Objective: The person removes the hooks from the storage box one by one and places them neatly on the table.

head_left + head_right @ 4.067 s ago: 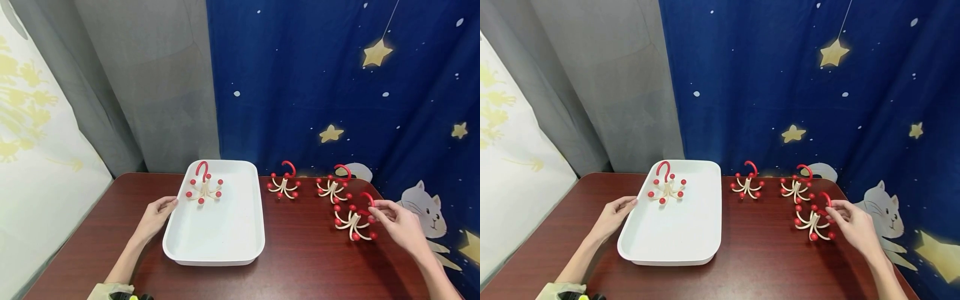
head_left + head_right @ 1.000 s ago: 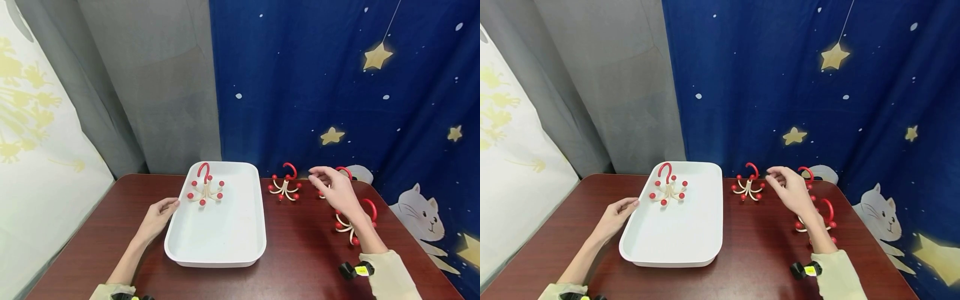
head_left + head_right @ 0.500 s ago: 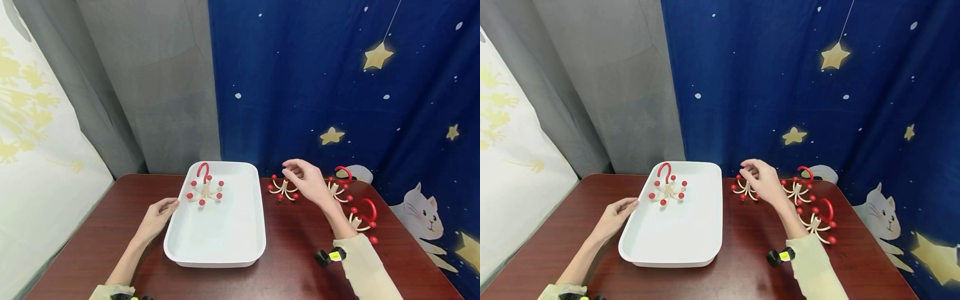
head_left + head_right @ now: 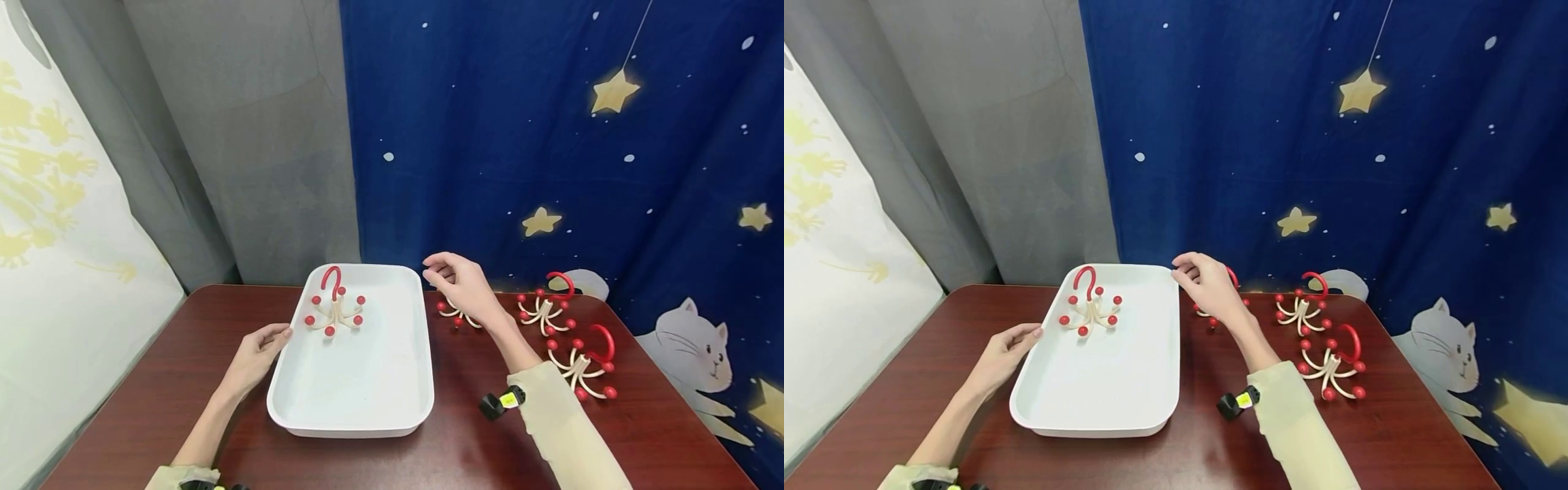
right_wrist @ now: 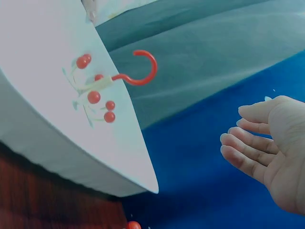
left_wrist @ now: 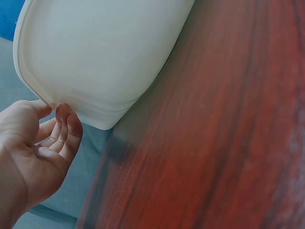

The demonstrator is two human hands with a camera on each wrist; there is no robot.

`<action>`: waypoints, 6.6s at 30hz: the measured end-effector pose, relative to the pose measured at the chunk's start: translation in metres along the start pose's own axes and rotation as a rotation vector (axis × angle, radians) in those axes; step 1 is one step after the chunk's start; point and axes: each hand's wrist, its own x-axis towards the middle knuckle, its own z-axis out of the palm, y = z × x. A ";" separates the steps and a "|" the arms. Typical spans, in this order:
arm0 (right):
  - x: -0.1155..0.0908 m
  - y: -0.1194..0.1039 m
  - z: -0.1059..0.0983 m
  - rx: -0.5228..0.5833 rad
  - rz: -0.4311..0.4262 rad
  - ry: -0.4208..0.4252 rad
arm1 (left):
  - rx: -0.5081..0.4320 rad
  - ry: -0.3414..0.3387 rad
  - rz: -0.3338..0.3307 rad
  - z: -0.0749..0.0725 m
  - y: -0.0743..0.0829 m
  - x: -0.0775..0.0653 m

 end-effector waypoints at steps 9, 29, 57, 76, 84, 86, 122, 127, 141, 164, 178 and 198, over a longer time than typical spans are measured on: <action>0.020 -0.011 0.024 0.061 -0.009 -0.050 | -0.005 -0.002 -0.001 0.000 0.000 0.000; 0.049 -0.027 0.084 0.060 0.061 -0.178 | -0.003 -0.004 -0.006 -0.001 0.003 0.002; 0.073 -0.036 0.150 -0.039 0.102 -0.295 | 0.009 -0.008 -0.011 0.001 0.002 -0.002; 0.068 -0.035 0.149 -0.036 0.110 -0.192 | -0.008 0.001 0.010 0.002 0.002 0.001; 0.065 -0.036 0.142 0.055 0.101 -0.178 | -0.005 0.000 0.010 0.002 0.002 0.000; 0.064 -0.037 0.139 0.072 0.090 -0.168 | -0.004 0.002 0.012 0.002 0.001 0.000; 0.034 -0.048 0.051 0.237 -0.111 0.099 | 0.001 -0.001 0.033 -0.001 -0.002 0.002; 0.024 -0.045 0.036 0.236 -0.113 0.121 | -0.008 -0.009 0.027 0.000 -0.001 0.002; -0.006 -0.029 -0.001 0.150 -0.132 0.158 | -0.011 -0.010 0.015 0.000 0.000 0.002; -0.076 0.018 -0.059 -0.030 -0.137 0.215 | -0.012 -0.010 0.023 0.001 0.000 0.001; -0.103 0.046 -0.065 -0.075 -0.040 0.174 | -0.034 -0.007 0.009 0.001 0.000 0.001; -0.115 0.067 -0.046 -0.035 -0.061 0.156 | -0.032 -0.005 0.018 0.001 -0.002 0.001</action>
